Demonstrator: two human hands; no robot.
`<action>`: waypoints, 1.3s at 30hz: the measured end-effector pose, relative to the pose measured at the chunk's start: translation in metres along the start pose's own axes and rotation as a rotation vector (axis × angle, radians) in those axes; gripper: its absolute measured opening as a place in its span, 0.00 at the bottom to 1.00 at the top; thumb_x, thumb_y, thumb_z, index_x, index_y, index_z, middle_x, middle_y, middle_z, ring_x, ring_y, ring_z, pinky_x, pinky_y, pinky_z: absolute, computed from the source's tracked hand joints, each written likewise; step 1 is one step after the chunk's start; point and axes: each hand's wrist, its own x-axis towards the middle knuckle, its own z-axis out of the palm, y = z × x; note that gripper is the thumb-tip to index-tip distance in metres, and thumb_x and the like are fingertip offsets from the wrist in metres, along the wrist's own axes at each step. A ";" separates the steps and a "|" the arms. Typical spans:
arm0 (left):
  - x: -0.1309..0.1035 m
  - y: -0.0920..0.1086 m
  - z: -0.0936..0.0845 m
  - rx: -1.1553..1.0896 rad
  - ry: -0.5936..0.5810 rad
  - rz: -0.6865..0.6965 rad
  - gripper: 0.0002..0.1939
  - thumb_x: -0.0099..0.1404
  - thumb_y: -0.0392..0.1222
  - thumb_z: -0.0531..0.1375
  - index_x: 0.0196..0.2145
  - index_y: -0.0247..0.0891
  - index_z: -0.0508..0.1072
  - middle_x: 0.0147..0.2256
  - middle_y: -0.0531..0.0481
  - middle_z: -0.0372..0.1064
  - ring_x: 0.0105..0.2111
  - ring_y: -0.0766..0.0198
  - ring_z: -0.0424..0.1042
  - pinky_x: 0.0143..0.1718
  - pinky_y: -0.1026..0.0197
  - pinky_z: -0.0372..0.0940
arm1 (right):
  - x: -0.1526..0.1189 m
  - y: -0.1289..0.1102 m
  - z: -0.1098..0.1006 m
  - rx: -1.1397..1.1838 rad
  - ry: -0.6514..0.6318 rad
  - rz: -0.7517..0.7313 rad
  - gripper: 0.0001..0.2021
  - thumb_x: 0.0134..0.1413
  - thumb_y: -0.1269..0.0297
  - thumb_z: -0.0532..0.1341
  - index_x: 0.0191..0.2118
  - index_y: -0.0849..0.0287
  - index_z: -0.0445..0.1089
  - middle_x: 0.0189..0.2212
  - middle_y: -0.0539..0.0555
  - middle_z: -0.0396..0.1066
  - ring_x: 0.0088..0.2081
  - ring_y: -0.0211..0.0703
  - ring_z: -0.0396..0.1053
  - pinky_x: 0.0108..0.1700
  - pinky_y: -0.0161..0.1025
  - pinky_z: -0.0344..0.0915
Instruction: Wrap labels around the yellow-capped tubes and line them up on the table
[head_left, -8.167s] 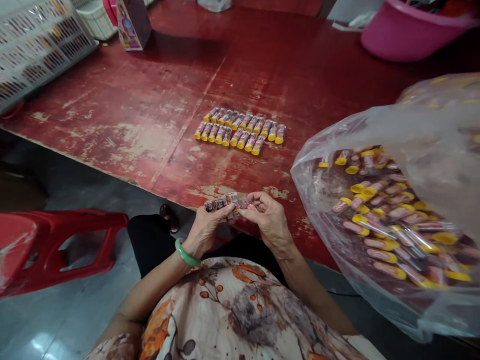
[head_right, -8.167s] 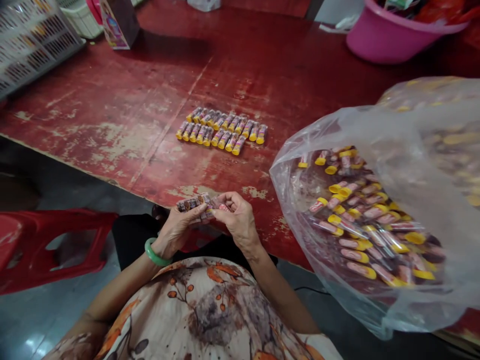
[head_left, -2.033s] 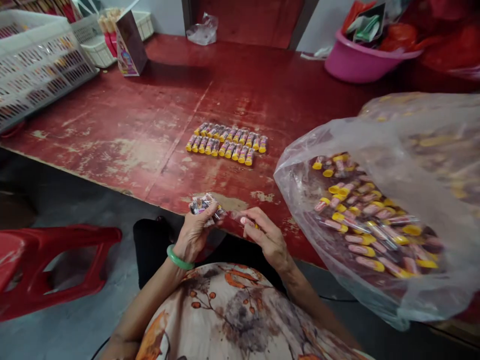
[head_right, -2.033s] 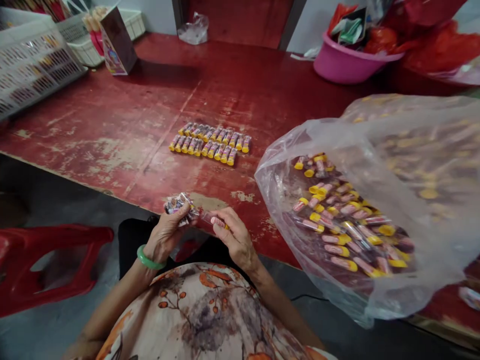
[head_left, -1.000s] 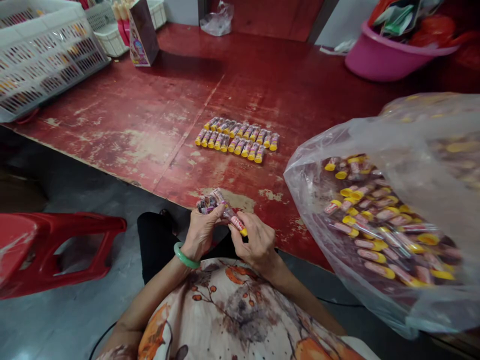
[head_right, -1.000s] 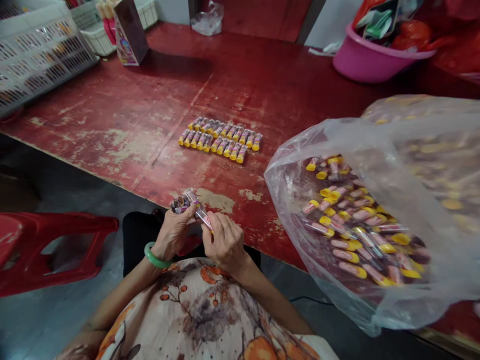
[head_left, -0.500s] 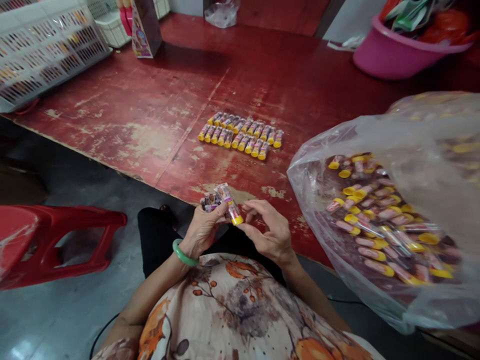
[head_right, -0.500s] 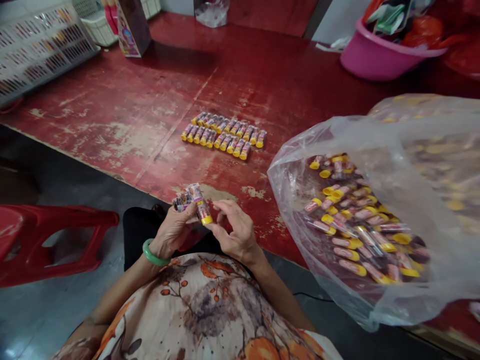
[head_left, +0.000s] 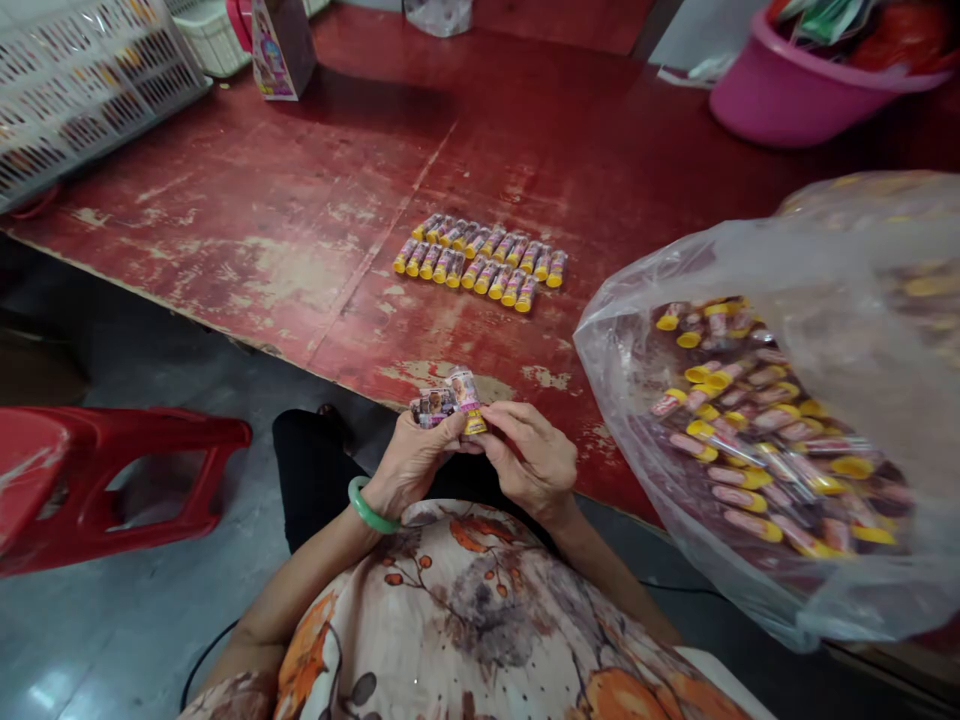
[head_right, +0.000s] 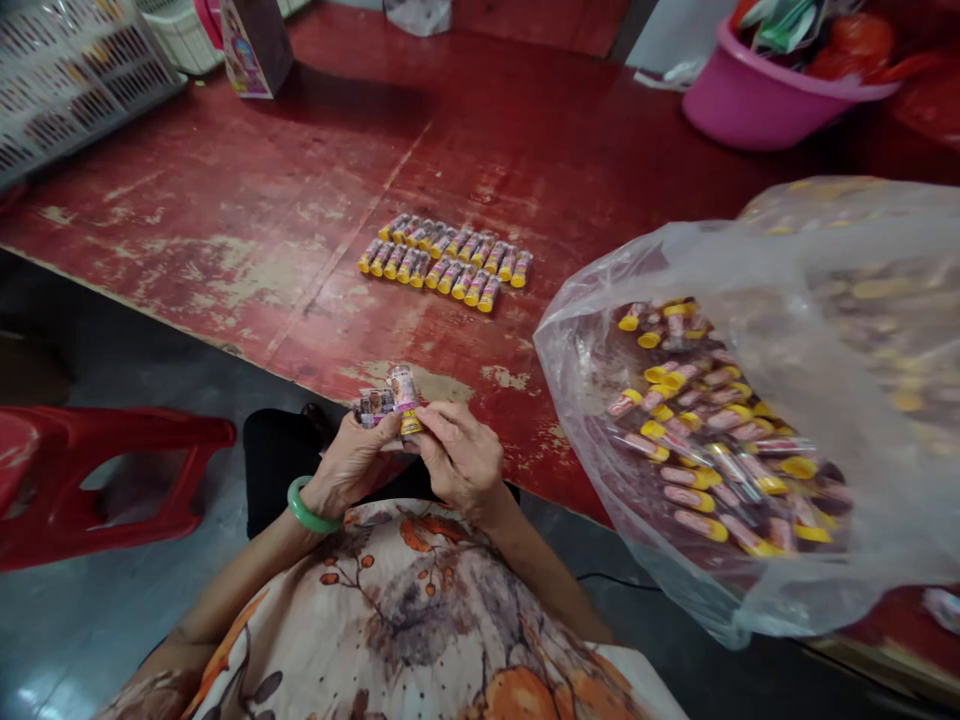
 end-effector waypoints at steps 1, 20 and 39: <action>0.000 0.000 0.000 0.002 -0.004 0.005 0.13 0.49 0.41 0.72 0.32 0.33 0.77 0.29 0.50 0.75 0.27 0.67 0.73 0.32 0.64 0.70 | -0.001 0.000 0.000 -0.006 0.006 -0.002 0.17 0.55 0.77 0.60 0.51 0.59 0.69 0.39 0.59 0.73 0.40 0.44 0.73 0.38 0.38 0.73; 0.003 -0.007 -0.009 0.256 -0.010 0.123 0.14 0.50 0.47 0.70 0.26 0.32 0.77 0.21 0.49 0.73 0.21 0.65 0.71 0.27 0.64 0.67 | 0.000 0.000 0.003 0.508 -0.048 0.777 0.14 0.50 0.60 0.65 0.43 0.60 0.70 0.33 0.54 0.75 0.28 0.40 0.72 0.29 0.36 0.70; -0.004 0.012 -0.001 0.089 0.002 -0.154 0.09 0.62 0.39 0.57 0.37 0.30 0.70 0.32 0.39 0.75 0.27 0.58 0.76 0.22 0.63 0.70 | 0.106 0.176 0.002 -0.280 0.186 0.957 0.13 0.40 0.63 0.64 0.35 0.65 0.72 0.29 0.57 0.74 0.34 0.48 0.71 0.37 0.39 0.65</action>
